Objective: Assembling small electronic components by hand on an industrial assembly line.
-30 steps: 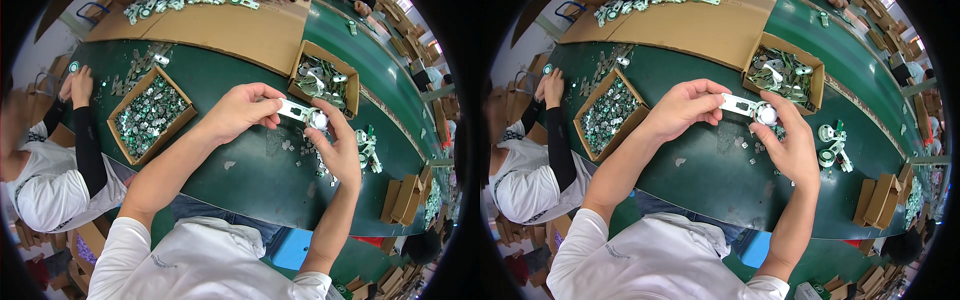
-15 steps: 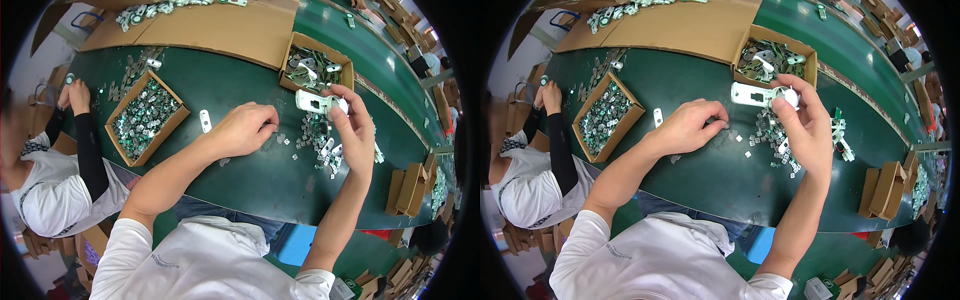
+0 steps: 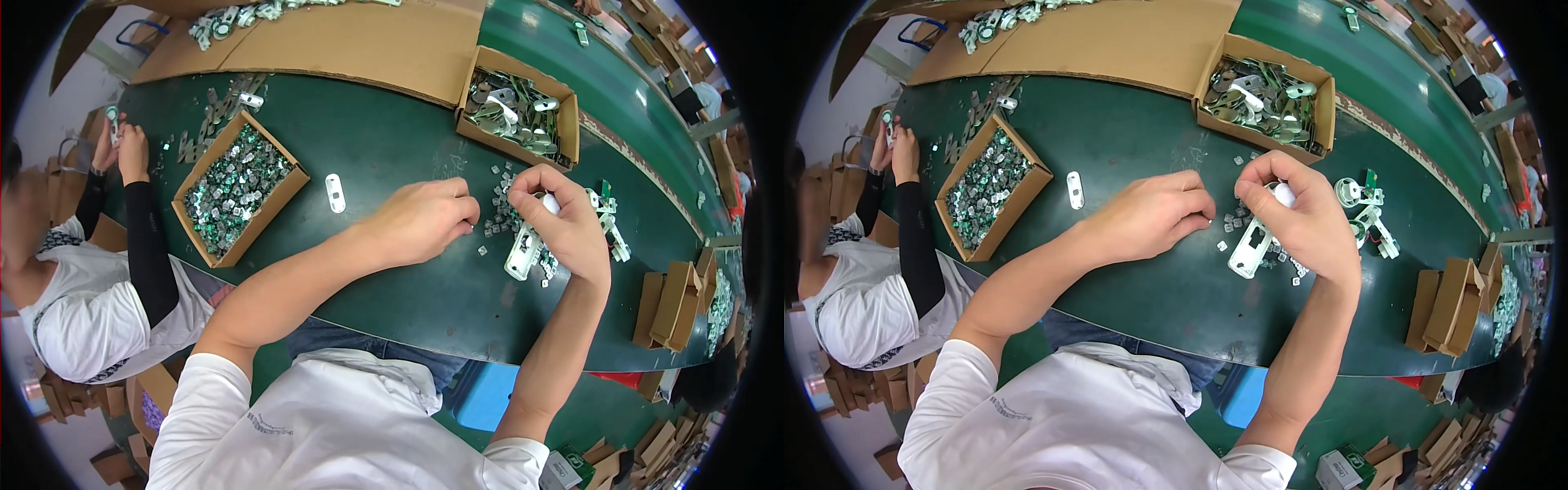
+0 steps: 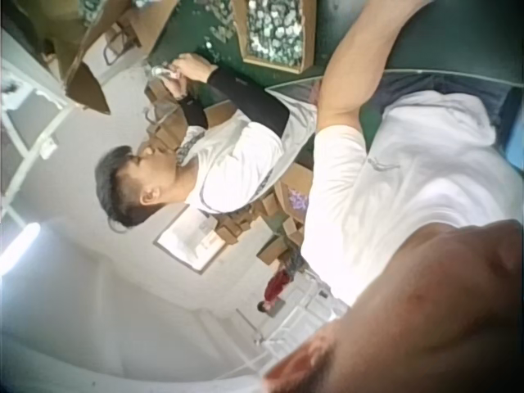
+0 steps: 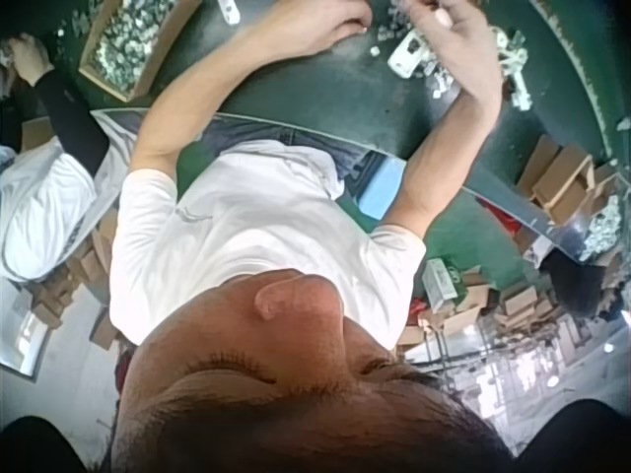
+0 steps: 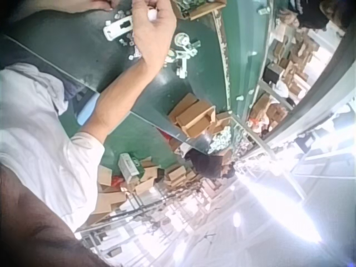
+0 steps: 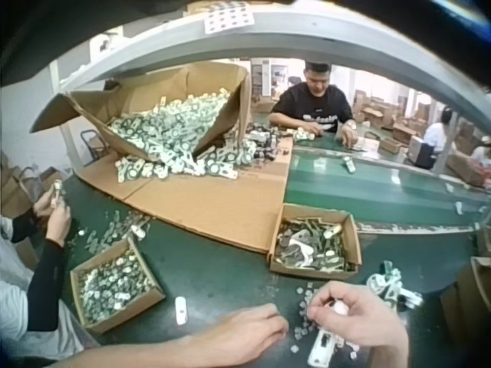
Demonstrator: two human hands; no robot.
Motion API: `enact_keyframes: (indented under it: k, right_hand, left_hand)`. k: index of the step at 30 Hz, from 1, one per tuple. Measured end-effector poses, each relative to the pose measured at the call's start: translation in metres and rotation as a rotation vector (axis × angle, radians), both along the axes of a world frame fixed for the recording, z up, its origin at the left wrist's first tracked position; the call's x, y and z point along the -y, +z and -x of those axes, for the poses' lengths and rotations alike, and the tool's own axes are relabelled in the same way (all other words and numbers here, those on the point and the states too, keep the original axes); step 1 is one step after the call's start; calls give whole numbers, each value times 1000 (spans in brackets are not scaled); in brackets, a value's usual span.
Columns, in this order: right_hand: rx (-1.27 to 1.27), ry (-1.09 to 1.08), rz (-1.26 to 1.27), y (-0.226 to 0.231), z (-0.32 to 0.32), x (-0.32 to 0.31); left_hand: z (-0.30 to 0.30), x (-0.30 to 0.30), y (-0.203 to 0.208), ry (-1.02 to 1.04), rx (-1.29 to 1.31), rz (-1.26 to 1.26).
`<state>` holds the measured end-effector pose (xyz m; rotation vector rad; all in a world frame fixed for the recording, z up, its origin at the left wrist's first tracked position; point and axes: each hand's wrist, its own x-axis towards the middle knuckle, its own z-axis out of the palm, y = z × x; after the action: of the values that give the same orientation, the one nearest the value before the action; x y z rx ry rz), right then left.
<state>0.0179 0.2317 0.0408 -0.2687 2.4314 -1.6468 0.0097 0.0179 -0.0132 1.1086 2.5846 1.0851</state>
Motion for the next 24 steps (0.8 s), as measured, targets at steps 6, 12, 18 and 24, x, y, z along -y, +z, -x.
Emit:
enact_keyframes:
  k: [6, 12, 18, 24]
  right_hand:
    - [-9, -35, -117, -1, -2, 15]
    - [-195, -115, 29, -4, -8, 49]
    - [-394, -102, -89, -7, -9, 57]
    - [-450, -113, -118, -8, -8, 54]
  left_hand:
    - [5, 3, 6, 213, 371, -317]
    - [14, 18, 11, 236, 1047, -809]
    - [14, 23, 8, 121, 1242, -983]
    - [12, 20, 11, 89, 1245, -1065]
